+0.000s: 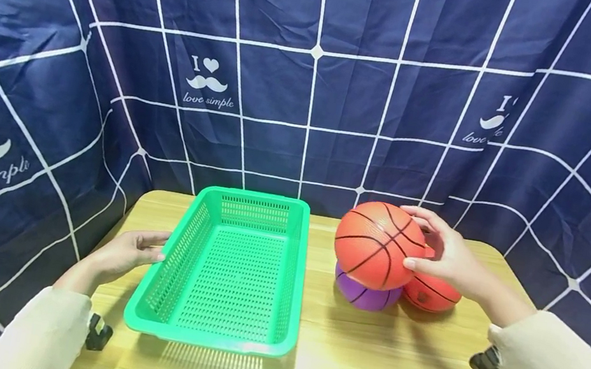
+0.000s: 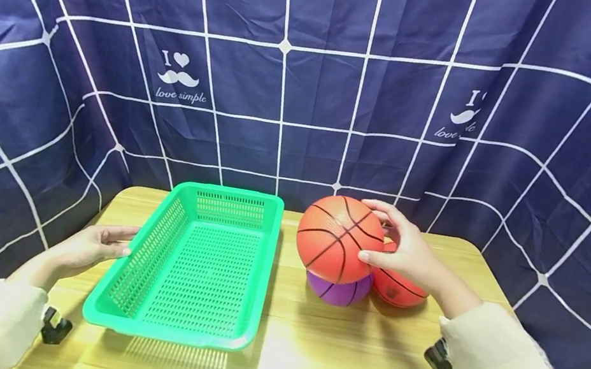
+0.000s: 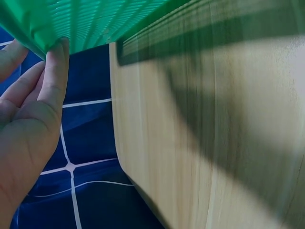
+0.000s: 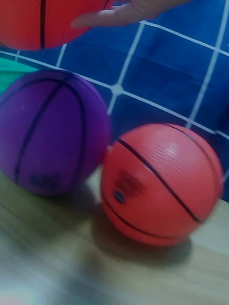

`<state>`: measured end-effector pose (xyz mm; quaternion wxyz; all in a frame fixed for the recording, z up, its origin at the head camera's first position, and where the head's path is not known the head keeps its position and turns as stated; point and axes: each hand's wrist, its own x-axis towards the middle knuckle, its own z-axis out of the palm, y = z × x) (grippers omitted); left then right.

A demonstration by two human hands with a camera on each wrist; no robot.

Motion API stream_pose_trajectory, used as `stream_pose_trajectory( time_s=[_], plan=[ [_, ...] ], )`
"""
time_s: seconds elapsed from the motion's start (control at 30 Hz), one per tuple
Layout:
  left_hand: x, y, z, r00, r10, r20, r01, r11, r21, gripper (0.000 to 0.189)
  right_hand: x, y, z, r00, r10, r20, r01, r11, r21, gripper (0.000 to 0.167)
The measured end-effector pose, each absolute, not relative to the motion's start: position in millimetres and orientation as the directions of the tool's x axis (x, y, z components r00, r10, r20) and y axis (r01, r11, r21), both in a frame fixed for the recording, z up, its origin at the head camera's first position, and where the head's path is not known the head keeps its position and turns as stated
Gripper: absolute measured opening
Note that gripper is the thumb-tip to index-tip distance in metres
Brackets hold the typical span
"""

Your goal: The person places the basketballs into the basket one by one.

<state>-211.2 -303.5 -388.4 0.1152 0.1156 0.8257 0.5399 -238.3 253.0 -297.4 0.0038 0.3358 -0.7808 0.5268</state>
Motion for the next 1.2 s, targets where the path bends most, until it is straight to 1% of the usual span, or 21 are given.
stream_pose_trajectory(
  time_s=[0.17, 0.4, 0.53, 0.8, 1.07, 1.2],
  plan=[
    [-212.0, -302.2, -388.0, -0.947, 0.314, -0.064, 0.071, 0.401, 0.913, 0.058, -252.7, 223.0, -298.6, -0.788, -0.492, 0.37, -0.527, 0.228, -0.819, 0.072],
    [-213.9, -299.2, -389.9, -0.951, 0.305, -0.056, 0.073, 0.397, 0.915, 0.056, -270.5, 183.4, -303.5, -0.81, -0.466, 0.356, -0.522, 0.297, -0.799, 0.072],
    [-213.0, -298.7, -390.8, -0.951, 0.305, -0.055, 0.072, 0.389, 0.919, 0.056, -278.2, 162.5, -309.0, -0.812, -0.472, 0.343, -0.51, 0.287, -0.811, 0.073],
    [-211.0, -300.2, -392.7, -0.95, 0.309, -0.053, 0.072, 0.378, 0.923, 0.057, -286.8, 124.1, -316.9, -0.849, -0.44, 0.292, -0.438, 0.276, -0.856, 0.076],
    [-210.1, -302.5, -393.8, -0.952, 0.302, -0.05, 0.071, 0.379, 0.923, 0.057, -293.1, 85.7, -317.7, -0.861, -0.426, 0.278, -0.417, 0.278, -0.865, 0.074],
    [-209.7, -302.2, -393.9, -0.953, 0.3, -0.052, 0.069, 0.38, 0.922, 0.057, -295.8, 68.4, -319.6, -0.875, -0.415, 0.248, -0.379, 0.271, -0.885, 0.073]
  ],
)
